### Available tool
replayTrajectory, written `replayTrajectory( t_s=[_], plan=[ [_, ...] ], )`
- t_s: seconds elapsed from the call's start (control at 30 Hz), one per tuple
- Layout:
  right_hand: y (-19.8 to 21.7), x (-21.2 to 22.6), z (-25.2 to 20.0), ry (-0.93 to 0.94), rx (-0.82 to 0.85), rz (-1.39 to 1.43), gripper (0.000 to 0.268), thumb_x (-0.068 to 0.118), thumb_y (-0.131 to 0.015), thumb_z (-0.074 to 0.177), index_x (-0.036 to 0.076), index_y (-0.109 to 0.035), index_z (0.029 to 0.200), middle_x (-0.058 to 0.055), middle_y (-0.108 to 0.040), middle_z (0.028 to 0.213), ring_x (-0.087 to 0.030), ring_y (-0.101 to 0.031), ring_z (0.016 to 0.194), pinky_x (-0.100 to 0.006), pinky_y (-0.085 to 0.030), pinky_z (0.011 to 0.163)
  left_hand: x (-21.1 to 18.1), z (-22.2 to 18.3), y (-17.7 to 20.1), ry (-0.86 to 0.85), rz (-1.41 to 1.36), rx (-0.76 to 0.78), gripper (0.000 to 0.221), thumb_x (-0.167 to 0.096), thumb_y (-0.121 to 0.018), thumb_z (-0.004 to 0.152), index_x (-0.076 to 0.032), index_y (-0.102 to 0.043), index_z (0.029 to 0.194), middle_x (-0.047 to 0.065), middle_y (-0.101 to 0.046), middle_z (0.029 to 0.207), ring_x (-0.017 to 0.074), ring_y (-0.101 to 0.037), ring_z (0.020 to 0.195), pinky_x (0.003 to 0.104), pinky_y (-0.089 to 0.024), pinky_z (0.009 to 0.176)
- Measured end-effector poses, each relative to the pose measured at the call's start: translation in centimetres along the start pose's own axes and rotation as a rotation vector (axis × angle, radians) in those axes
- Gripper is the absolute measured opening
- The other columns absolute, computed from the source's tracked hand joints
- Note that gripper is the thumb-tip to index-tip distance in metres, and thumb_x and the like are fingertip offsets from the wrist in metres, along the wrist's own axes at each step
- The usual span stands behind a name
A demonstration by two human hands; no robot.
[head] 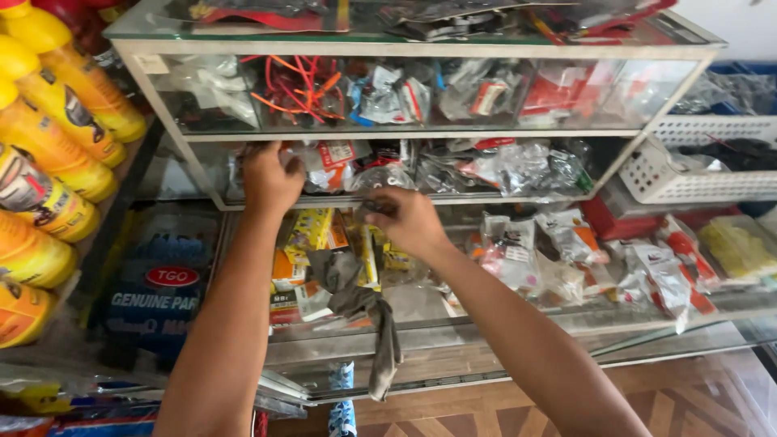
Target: Picking and collecting various small motorcycle parts from display cases and storage bins into a plastic basket.
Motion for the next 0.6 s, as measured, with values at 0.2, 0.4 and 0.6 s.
replayTrajectory(
  t_s=[0.2, 0.4, 0.6],
  plan=[
    [-3.8, -0.7, 4.0, 0.017, -0.09, 0.046, 0.02, 0.009, -0.076, 0.085, 0.008, -0.072, 0.105, -0.008, -0.08, 0.091, -0.018, -0.078, 0.08, -0.032, -0.06, 0.072, -0.9, 0.2, 2.4, 0.011, -0.232, 0.031, 0.033, -0.006, -0.074, 0.081, -0.003, -0.067, 0.113, 0.02, -0.071, 0.101, 0.0446, -0.065, 0.098, 0.05, -0.052, 0.088],
    [-3.5, 1.3, 5.0, 0.354, -0.1, -0.248, 0.011, 0.006, -0.074, 0.083, 0.007, -0.07, 0.093, -0.013, -0.073, 0.091, -0.033, -0.072, 0.084, -0.043, -0.057, 0.072, -2.4, -0.1, 4.5, -0.047, -0.164, -0.001, 0.046, -0.005, -0.074, 0.08, 0.0, -0.063, 0.125, 0.023, -0.065, 0.118, 0.0468, -0.058, 0.112, 0.053, -0.048, 0.096],
    [-4.2, 1.9, 4.7, 0.408, -0.023, -0.522, 0.02, 0.007, -0.072, 0.079, 0.01, -0.073, 0.099, -0.01, -0.07, 0.106, -0.034, -0.066, 0.101, -0.047, -0.054, 0.083, -2.7, -0.2, 4.9, -0.038, -0.164, -0.023, 0.053, -0.003, -0.076, 0.078, -0.001, -0.06, 0.128, 0.024, -0.06, 0.121, 0.0473, -0.057, 0.112, 0.052, -0.048, 0.094]
  ],
)
Point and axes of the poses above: each hand's wrist, its own z-axis towards the middle knuckle, its own y-axis out of the back of the hand, x = y × z, the point moved 7 cm from there along z, towards the middle knuckle
